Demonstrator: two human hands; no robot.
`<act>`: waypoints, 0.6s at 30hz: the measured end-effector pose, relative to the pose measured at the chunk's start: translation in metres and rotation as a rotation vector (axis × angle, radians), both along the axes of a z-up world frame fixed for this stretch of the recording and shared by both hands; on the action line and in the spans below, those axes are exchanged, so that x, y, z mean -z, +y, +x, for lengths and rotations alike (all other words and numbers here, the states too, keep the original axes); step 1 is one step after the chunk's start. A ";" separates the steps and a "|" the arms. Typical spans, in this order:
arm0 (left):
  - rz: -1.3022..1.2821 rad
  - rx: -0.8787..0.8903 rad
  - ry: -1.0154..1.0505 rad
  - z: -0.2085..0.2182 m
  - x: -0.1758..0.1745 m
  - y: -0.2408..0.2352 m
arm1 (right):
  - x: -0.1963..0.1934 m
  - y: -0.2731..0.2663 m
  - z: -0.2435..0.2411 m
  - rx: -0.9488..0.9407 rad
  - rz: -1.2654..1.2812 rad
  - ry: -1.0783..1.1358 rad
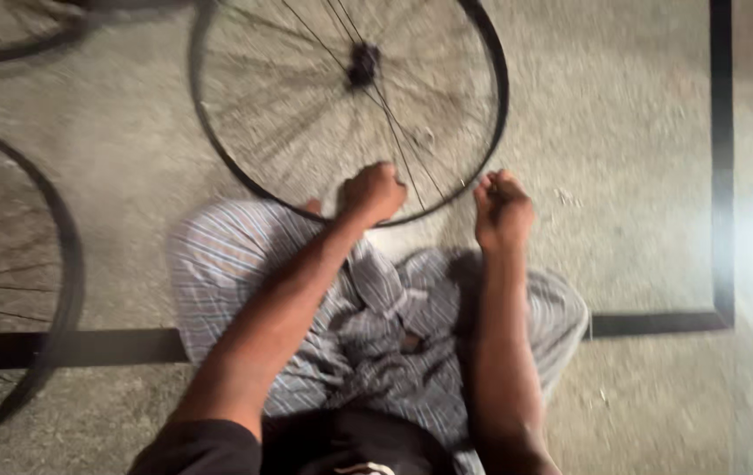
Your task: The person sits on the floor and uses a small metal tool to adjust the spokes and rim of a bicycle wheel. They repeatedly insert the tool into the rim, rotate it, and reposition it around the wheel circumference.
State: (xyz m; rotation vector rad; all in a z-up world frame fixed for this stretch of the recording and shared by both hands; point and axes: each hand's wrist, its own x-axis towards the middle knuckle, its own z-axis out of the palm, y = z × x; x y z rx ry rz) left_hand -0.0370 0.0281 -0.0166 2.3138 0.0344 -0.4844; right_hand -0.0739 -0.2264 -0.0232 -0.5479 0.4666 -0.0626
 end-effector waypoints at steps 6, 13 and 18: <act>0.066 0.537 -0.442 -0.008 0.044 0.000 | 0.016 0.028 -0.034 0.021 -0.116 0.208; -0.240 0.314 0.056 -0.003 0.007 0.011 | -0.024 0.044 -0.032 0.009 -0.245 0.262; 0.138 0.214 0.450 -0.001 -0.050 0.052 | -0.006 0.050 -0.043 0.040 -0.267 0.256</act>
